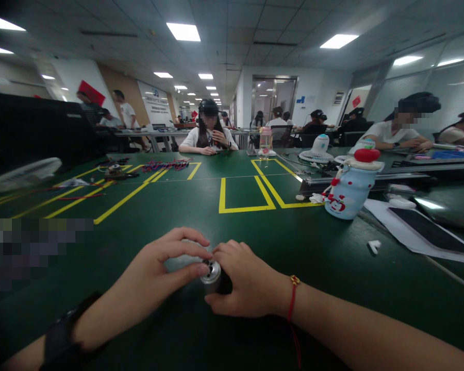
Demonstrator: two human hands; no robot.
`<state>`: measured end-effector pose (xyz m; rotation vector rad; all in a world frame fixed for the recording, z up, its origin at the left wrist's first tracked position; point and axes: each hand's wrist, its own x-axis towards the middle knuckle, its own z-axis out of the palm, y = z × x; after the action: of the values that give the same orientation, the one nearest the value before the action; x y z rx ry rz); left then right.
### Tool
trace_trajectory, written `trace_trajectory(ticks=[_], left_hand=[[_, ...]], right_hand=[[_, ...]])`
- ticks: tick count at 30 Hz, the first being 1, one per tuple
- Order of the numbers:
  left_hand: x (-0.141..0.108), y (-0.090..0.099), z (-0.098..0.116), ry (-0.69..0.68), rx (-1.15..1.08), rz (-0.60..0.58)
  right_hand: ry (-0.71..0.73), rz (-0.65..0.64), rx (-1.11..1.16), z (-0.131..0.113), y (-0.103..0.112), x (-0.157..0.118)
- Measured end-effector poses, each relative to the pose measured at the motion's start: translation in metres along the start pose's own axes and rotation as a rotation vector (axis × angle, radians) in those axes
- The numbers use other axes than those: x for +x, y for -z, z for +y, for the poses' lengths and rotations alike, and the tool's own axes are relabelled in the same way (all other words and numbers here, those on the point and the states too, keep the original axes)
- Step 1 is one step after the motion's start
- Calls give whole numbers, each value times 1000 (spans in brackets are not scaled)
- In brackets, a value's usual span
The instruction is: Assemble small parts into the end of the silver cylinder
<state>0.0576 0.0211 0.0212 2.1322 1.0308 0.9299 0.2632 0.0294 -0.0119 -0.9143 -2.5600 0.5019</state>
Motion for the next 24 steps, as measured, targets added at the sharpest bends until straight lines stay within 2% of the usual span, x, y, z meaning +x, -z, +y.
trace_trajectory(ticks=[5,15,20,24], left_hand=[[1,-4,4,21,-36,-122],[-8,2,-3,31,-106,-177],[-9,10,-16,64,-94,-154],[-3,26,-40,154,28,-42]], right_hand=[[1,-10,-18,-1,-1,0],[5,5,-25,1,-1,0],[-2,-1,1,-2,3,0],[-16,-7,10,-4,5,0]])
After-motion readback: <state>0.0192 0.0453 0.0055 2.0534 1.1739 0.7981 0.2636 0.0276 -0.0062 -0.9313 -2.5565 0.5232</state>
